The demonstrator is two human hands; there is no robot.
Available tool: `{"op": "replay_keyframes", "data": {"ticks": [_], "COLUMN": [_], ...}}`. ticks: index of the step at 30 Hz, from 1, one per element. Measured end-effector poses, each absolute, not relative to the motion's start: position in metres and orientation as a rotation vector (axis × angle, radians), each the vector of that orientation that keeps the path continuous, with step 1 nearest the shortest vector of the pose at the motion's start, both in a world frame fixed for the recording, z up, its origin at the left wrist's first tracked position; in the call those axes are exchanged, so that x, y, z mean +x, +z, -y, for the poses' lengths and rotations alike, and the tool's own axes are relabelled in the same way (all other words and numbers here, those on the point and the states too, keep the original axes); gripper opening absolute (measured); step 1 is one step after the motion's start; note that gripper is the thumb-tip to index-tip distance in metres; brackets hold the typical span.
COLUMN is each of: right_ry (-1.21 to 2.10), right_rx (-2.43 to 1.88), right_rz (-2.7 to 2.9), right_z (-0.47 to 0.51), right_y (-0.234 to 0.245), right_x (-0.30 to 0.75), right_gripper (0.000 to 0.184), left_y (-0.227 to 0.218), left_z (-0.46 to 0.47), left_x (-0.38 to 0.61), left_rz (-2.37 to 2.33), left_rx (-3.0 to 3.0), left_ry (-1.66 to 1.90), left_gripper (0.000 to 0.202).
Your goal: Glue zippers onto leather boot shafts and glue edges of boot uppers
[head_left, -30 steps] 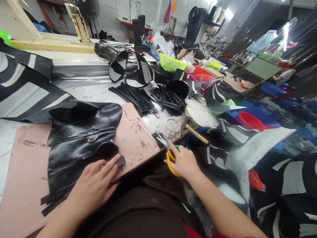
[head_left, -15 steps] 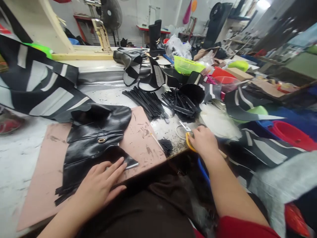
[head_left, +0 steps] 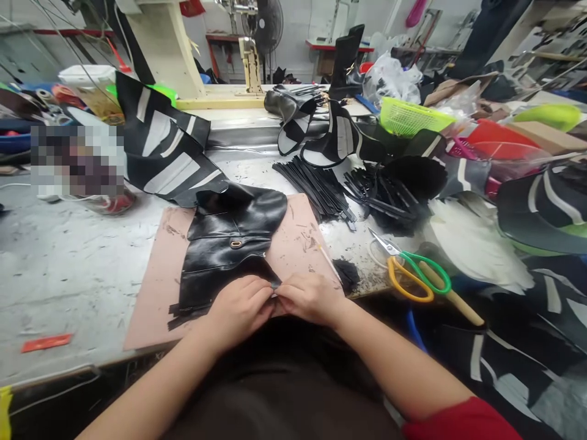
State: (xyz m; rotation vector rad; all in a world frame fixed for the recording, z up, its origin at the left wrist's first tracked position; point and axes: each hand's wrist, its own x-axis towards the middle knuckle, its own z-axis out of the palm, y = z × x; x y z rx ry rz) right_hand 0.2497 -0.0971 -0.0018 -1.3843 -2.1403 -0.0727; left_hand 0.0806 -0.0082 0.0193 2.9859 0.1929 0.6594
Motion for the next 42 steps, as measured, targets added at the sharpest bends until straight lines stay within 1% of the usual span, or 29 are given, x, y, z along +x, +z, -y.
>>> {"op": "replay_keyframes", "data": {"ticks": [5,10,13,19,25,27,30,32,34,36,38,40,42], "right_ry": [0.203,0.622,0.757,0.826,0.887,0.948,1.152,1.292,1.39,1.44,1.431,1.36,1.264], "right_rx": [-1.437,-1.468,-1.526,-1.636,-1.513,-1.433,-1.25,-1.169,-1.204,-1.301,-1.381,-1.452,-1.545], "right_rz": [1.969,1.815,1.771,1.831,1.836,1.753,1.494,1.262,1.156,1.258,1.398,1.414,1.302], "right_z": [0.098,0.094,0.091,0.085,0.084,0.086,0.099,0.115,0.135,0.154,0.166,0.166,0.153], "right_y": [0.004,0.012,0.016,0.028,0.024,0.02,0.016,0.017,0.022,0.029,0.038,0.044,0.046], "right_x": [0.245,0.244,0.243,0.239,0.242,0.245,0.252,0.262,0.274,0.286,0.293,0.293,0.285], "right_gripper": [0.016,0.01,0.009,0.017,0.018,0.017,0.01,0.014,0.018,0.02,0.028,0.036,0.036], "left_y": [0.017,0.015,0.012,0.01,0.01,0.009,0.007,0.005,0.003,0.002,0.003,0.008,0.016], "left_z": [0.009,0.012,0.011,0.01,0.01,0.01,0.009,0.009,0.01,0.013,0.017,0.018,0.013], "left_x": [0.082,0.078,0.076,0.076,0.074,0.073,0.072,0.071,0.071,0.07,0.068,0.062,0.049], "left_rz": [-0.164,-0.175,-0.155,-0.103,-0.123,-0.121,-0.116,-0.112,-0.114,-0.129,-0.12,-0.068,-0.078], "left_rx": [3.004,2.948,2.935,2.902,2.865,2.855,2.858,2.877,2.901,2.891,2.819,2.728,2.694], "left_ry": [0.797,0.935,0.996,0.978,0.983,0.989,0.964,0.923,0.876,0.842,0.855,0.954,1.122], "left_gripper": [0.02,0.02,0.019,0.012,0.013,0.011,0.009,0.009,0.009,0.006,0.01,0.019,0.024]}}
